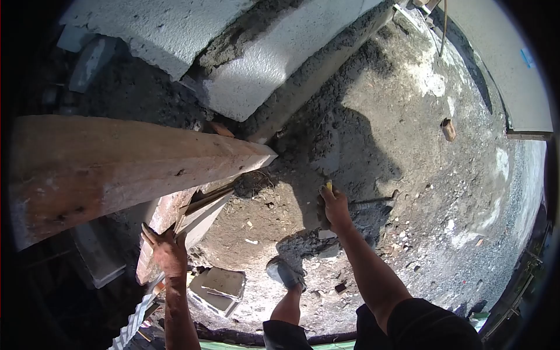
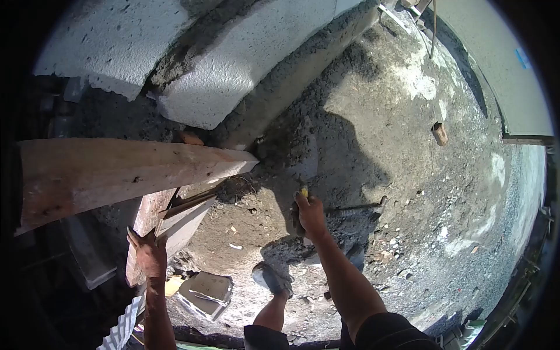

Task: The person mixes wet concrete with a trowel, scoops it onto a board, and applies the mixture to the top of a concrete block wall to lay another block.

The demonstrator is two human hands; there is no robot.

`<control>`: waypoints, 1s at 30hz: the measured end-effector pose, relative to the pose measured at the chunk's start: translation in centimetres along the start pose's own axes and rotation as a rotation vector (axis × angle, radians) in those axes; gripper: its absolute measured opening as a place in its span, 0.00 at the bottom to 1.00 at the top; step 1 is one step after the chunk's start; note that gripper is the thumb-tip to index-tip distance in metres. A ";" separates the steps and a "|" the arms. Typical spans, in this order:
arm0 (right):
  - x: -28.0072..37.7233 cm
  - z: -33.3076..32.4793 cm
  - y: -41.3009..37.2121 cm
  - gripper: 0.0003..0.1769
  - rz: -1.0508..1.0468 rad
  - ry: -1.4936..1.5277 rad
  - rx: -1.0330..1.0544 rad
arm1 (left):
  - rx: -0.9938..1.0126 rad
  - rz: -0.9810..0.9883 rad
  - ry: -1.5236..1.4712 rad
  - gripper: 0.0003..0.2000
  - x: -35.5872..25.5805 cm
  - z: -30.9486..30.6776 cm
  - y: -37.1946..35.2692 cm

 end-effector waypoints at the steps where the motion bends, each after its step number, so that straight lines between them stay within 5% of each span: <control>1: 0.1 -1.7 -1.8 0.13 0.003 -0.020 0.002 | -0.014 -0.006 -0.007 0.16 0.3 0.0 -0.1; 9: -1.3 -7.2 -20.7 0.16 0.003 -0.679 -0.096 | -0.117 -0.032 -0.117 0.16 0.7 -0.3 -0.6; 11: -1.5 -3.1 -27.1 0.17 0.267 -0.748 0.057 | -0.023 -0.112 -0.196 0.18 0.7 -0.5 -0.5; 14: 0.8 8.7 -35.8 0.21 0.191 -0.825 0.372 | -0.119 -0.138 -0.172 0.14 1.6 0.5 -0.9; 15: 1.9 13.7 -37.0 0.19 -0.130 -0.945 0.463 | -0.194 -0.158 -0.180 0.15 2.5 2.0 -1.3; 19: 4.8 23.8 -36.6 0.21 -0.397 -0.981 0.565 | -0.029 -0.206 -0.877 0.23 7.4 15.4 -4.3; 21: 4.7 18.6 -34.6 0.20 -0.304 -1.018 0.559 | -0.083 -0.025 -0.124 0.24 2.1 2.8 -1.5; 22: 4.7 14.6 -32.9 0.21 -0.293 -1.019 0.568 | -0.148 -0.032 0.005 0.24 2.0 2.3 -1.3; 23: 5.0 9.9 -31.4 0.23 -0.273 -1.018 0.581 | -0.048 -0.045 -0.184 0.21 1.8 1.5 -1.1; 24: 4.7 4.2 -29.3 0.24 0.129 -1.059 0.579 | -0.095 0.031 -0.121 0.21 1.6 1.8 -1.1; 26: 11.7 -9.7 -21.9 0.22 0.171 -1.096 0.243 | -0.128 0.008 -0.119 0.18 0.6 0.0 -0.5; 27: 17.2 -12.2 -19.4 0.20 -0.125 -1.069 0.163 | -0.131 -0.031 -0.153 0.16 0.6 0.5 -0.2; 28: 21.4 -14.8 -17.6 0.18 -0.002 -1.067 -0.002 | -0.083 -0.047 -0.149 0.15 0.8 0.7 -0.1; 30: 28.7 -18.2 -11.2 0.14 -0.073 -0.987 -0.173 | -0.099 0.000 -0.109 0.12 1.0 1.6 -0.2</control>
Point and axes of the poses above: each hand's wrist, its own y-axis towards the middle knuckle, its own z-axis out of the palm, x = y × z, the point moved 9 cm from there along y, towards the middle knuckle, and after that the axes turned 12 degrees about z, right-handed, at the moved point
